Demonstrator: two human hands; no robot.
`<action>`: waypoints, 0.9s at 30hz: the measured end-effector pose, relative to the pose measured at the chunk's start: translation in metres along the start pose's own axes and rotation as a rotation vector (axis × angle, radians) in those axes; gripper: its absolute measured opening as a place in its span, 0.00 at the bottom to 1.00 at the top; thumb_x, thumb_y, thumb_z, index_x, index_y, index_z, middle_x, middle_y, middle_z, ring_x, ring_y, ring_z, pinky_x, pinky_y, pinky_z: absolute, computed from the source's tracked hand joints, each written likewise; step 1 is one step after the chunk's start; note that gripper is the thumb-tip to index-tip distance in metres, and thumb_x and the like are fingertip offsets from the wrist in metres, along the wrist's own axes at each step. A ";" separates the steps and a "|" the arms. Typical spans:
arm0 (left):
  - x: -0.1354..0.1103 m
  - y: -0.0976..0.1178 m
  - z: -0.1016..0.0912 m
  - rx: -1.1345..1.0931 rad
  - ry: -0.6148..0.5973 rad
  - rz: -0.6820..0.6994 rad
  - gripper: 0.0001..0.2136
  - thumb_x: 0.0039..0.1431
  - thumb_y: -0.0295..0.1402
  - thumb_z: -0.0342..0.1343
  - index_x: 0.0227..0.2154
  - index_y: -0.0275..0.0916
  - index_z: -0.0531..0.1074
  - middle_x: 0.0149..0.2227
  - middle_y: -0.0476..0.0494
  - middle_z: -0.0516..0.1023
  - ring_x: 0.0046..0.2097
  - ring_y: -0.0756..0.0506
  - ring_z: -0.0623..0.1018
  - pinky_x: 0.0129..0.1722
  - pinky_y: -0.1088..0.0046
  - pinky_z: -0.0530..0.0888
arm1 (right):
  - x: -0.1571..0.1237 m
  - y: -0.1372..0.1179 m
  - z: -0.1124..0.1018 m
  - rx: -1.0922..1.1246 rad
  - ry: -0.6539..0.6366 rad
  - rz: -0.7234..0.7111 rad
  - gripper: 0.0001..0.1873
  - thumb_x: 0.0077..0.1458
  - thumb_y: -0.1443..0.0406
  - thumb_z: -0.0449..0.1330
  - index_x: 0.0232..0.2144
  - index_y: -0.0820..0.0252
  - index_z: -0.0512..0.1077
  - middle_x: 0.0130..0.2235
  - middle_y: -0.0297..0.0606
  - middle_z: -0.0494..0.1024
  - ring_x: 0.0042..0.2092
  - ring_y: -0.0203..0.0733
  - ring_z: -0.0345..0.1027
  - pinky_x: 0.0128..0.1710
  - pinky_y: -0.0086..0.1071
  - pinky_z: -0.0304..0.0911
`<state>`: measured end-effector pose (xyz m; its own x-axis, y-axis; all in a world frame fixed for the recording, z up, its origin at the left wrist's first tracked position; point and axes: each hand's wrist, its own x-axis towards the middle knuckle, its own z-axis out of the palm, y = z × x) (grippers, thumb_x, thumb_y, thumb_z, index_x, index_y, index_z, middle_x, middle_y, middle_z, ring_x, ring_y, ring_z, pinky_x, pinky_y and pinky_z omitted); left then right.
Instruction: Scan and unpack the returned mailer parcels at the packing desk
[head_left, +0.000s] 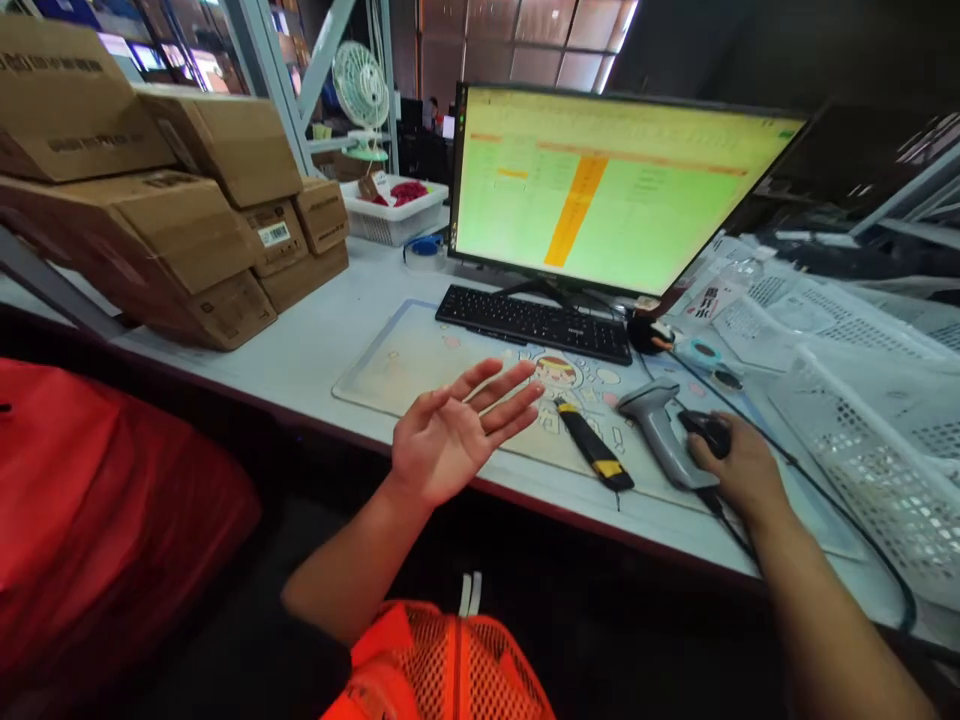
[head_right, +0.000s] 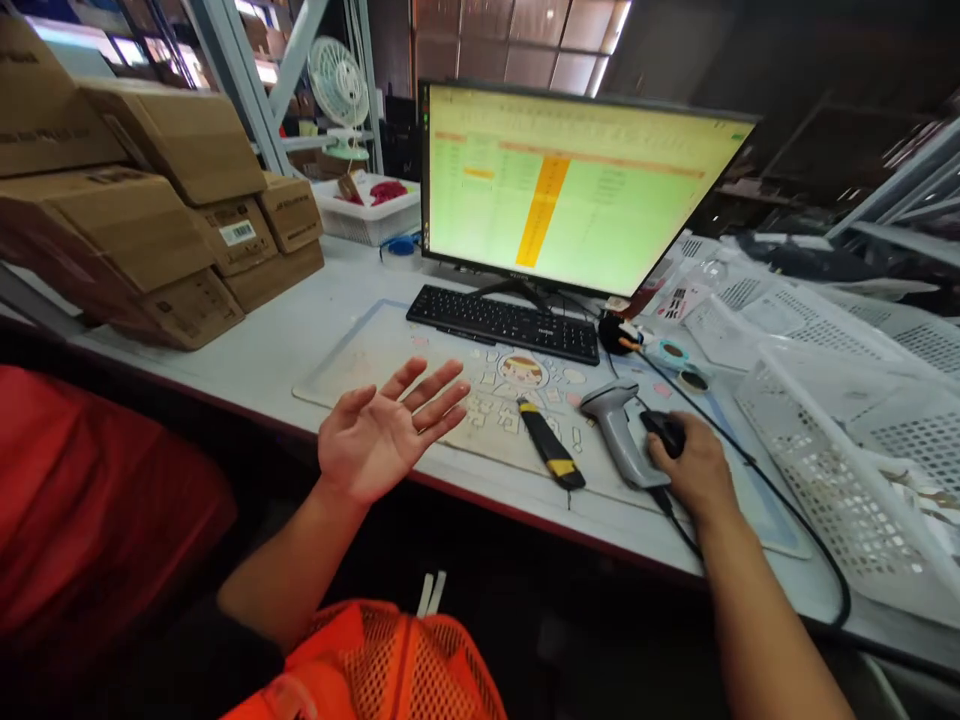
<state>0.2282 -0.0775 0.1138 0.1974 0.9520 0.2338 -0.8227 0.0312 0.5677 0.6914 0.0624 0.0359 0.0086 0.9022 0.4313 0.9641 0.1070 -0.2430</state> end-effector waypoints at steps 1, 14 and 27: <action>-0.007 0.000 0.002 0.000 0.017 0.001 0.21 0.62 0.47 0.54 0.54 0.46 0.75 0.65 0.43 0.75 0.71 0.32 0.67 0.70 0.47 0.65 | 0.001 -0.008 -0.010 -0.008 0.019 0.020 0.31 0.61 0.52 0.57 0.58 0.68 0.69 0.59 0.63 0.74 0.60 0.62 0.69 0.62 0.52 0.64; -0.060 -0.018 0.027 0.109 -0.215 0.027 0.22 0.66 0.47 0.53 0.59 0.49 0.73 0.70 0.43 0.68 0.73 0.27 0.62 0.74 0.41 0.51 | -0.101 -0.280 -0.130 0.361 0.229 -0.865 0.12 0.62 0.72 0.66 0.47 0.56 0.76 0.43 0.39 0.85 0.42 0.43 0.81 0.44 0.33 0.75; -0.092 -0.014 0.033 0.237 -0.286 0.099 0.21 0.67 0.47 0.55 0.60 0.49 0.74 0.71 0.44 0.66 0.73 0.27 0.63 0.74 0.42 0.54 | -0.126 -0.297 -0.128 0.088 0.384 -0.901 0.08 0.61 0.74 0.63 0.32 0.57 0.71 0.30 0.36 0.79 0.32 0.41 0.73 0.33 0.35 0.63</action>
<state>0.2390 -0.1753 0.1103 0.2912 0.8225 0.4886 -0.7057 -0.1602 0.6902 0.4378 -0.1362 0.1651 -0.6196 0.2726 0.7361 0.6293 0.7330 0.2583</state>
